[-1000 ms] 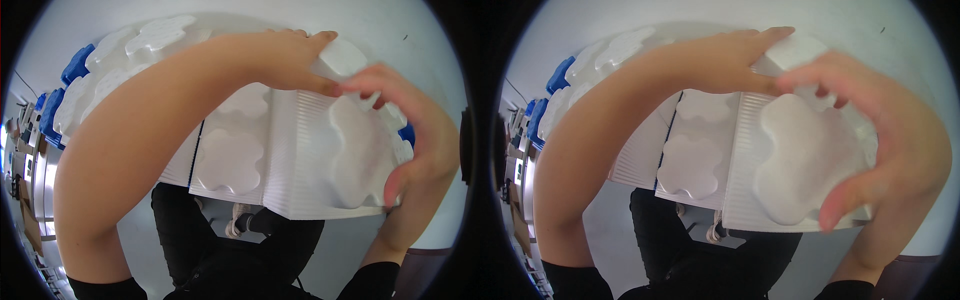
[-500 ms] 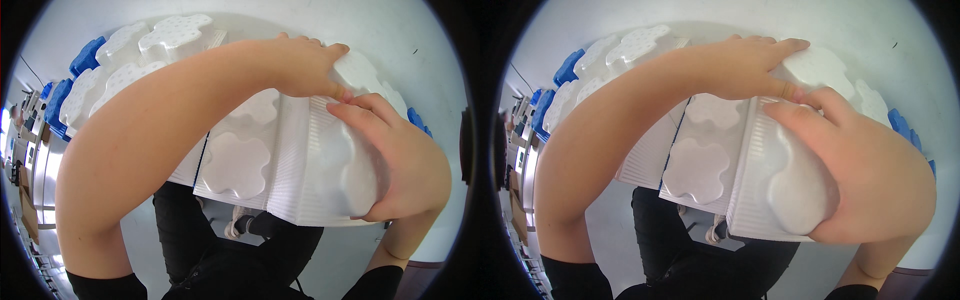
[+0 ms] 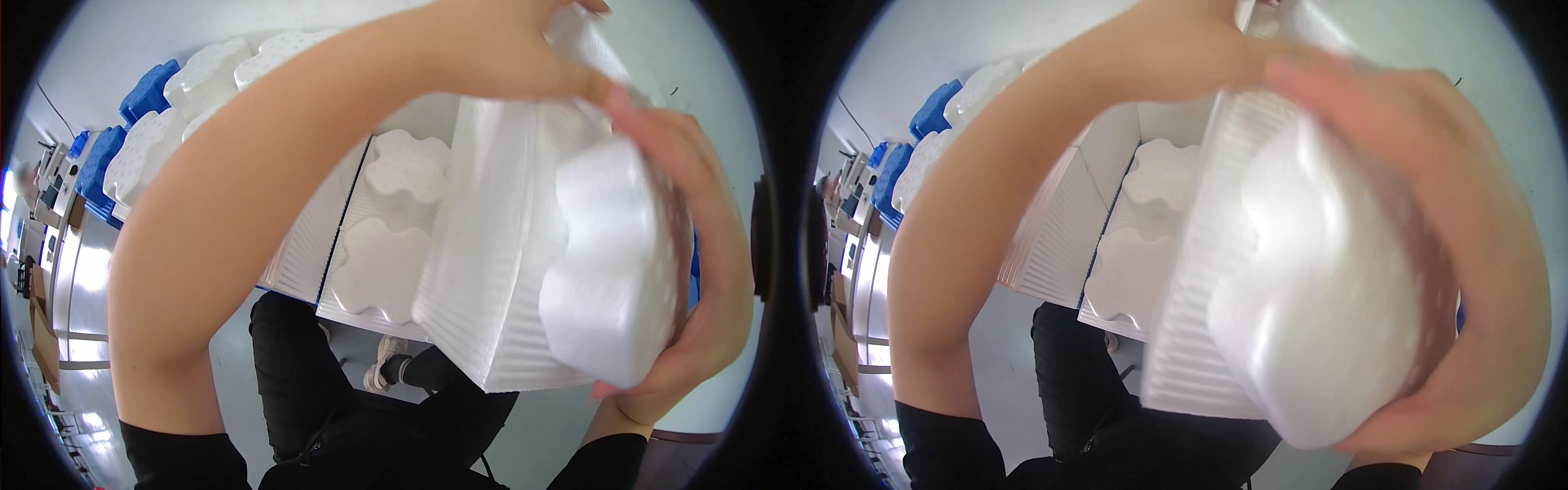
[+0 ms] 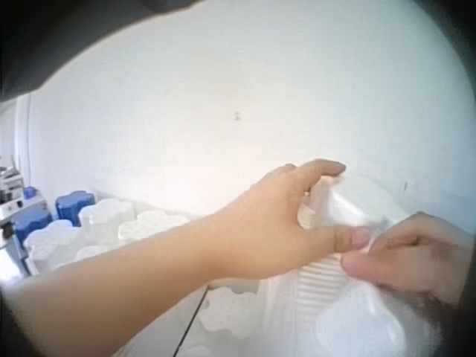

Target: The recorder is sorting and stacking pieces of white styrofoam packaging on a table.

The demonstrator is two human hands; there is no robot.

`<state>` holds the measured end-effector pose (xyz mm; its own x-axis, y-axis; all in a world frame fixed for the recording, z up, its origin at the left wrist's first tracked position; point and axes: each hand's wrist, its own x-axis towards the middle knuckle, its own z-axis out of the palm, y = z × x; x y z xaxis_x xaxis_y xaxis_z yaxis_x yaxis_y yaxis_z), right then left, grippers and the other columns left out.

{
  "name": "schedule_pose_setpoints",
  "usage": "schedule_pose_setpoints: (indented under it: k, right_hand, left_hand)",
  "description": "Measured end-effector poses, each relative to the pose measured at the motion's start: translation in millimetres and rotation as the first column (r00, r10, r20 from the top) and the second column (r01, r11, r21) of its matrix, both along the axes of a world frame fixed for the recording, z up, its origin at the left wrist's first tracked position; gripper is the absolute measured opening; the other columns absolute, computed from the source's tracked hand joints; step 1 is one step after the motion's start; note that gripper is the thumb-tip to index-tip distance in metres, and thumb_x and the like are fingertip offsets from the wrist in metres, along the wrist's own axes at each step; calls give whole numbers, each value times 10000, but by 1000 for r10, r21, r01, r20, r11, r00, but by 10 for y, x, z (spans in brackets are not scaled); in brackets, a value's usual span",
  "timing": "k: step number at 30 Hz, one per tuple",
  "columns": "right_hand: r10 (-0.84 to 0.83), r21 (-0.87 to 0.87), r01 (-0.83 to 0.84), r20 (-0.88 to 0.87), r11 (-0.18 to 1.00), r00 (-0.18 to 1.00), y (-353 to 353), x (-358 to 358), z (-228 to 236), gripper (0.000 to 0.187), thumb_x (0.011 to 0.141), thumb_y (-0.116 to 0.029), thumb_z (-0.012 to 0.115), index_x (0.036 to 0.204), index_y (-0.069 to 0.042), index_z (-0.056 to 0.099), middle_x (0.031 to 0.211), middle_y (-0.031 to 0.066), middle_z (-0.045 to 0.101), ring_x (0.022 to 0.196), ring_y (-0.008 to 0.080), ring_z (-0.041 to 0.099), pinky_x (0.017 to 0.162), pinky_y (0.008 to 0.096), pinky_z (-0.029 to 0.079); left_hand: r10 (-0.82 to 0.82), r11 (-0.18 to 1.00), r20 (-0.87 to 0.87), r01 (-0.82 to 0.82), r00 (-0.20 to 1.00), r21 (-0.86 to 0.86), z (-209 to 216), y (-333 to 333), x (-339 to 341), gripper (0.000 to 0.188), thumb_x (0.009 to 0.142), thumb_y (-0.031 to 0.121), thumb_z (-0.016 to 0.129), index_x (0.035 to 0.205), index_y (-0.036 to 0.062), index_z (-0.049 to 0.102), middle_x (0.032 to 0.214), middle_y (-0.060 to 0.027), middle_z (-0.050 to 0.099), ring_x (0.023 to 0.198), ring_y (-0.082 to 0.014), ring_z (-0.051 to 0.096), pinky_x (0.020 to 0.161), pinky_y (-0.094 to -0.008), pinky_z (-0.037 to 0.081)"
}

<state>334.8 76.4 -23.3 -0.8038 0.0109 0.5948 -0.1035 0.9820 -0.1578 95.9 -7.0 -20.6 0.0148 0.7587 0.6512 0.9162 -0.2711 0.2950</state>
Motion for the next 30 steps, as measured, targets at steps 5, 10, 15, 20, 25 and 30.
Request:
schedule_pose_setpoints:
  k: [5, 10, 15, 20, 25, 30]
  right_hand:
    - [39, -247, -40, -8, 968, 999, -23, -223, -46, 1434, 336, -760, 961, 1490, 28, 637, 1349, 139, 685, 1236, 282, 669, 1133, 404, 472]
    - [341, -126, -320, 220, 939, 914, -60, -453, -92, 1424, 411, -571, 1055, 1582, 39, 521, 1489, 184, 589, 1348, 313, 576, 1156, 451, 439]
    - [605, -252, -578, 43, 777, 795, 158, -676, -192, 1289, 589, -665, 1006, 1559, 46, 542, 1505, 207, 573, 1384, 343, 549, 1177, 479, 425]
    - [241, -200, -195, 237, 960, 941, 416, -598, 342, 709, 967, -515, 803, 1422, 9, 656, 1394, 134, 655, 1314, 286, 613, 1168, 428, 442]
    - [-153, -146, 207, 317, 967, 936, 840, -780, 302, 518, 1021, -413, 750, 1377, -42, 691, 1350, 119, 696, 1249, 272, 648, 1125, 398, 480]
    - [-193, -325, 297, 316, 898, 929, 969, -918, -237, 644, 1012, -478, 744, 1463, -30, 645, 1481, 182, 651, 1361, 336, 614, 1149, 429, 487]
  left_hand:
    - [139, 974, 138, -110, 981, -197, 26, 178, -569, 1044, 955, 658, 728, 1659, -37, 395, 1578, -392, 498, 1437, -501, 553, 1182, -557, 481]
    - [86, 950, 111, -48, 990, -309, 166, -25, -319, 1141, 886, 692, 775, 1678, -25, 372, 1621, -366, 475, 1490, -486, 510, 1176, -516, 509]
    - [75, 896, -77, -101, 994, -433, 222, -248, -361, 1166, 846, 651, 827, 1687, -11, 366, 1662, -331, 455, 1494, -444, 522, 1154, -469, 533]
    - [32, 874, 85, 14, 996, -486, 111, 59, -772, 953, 800, 487, 852, 1568, -4, 576, 1562, -313, 581, 1408, -420, 603, 1161, -459, 510]
    - [25, 817, 111, 44, 994, -575, 370, -46, -747, 792, 782, 438, 854, 1442, 25, 712, 1495, -286, 646, 1362, -399, 634, 1153, -444, 500]
    - [129, 769, 21, -87, 991, -633, 278, -51, -871, 846, 794, 424, 851, 1531, 66, 644, 1553, -251, 608, 1434, -360, 566, 1221, -442, 423]
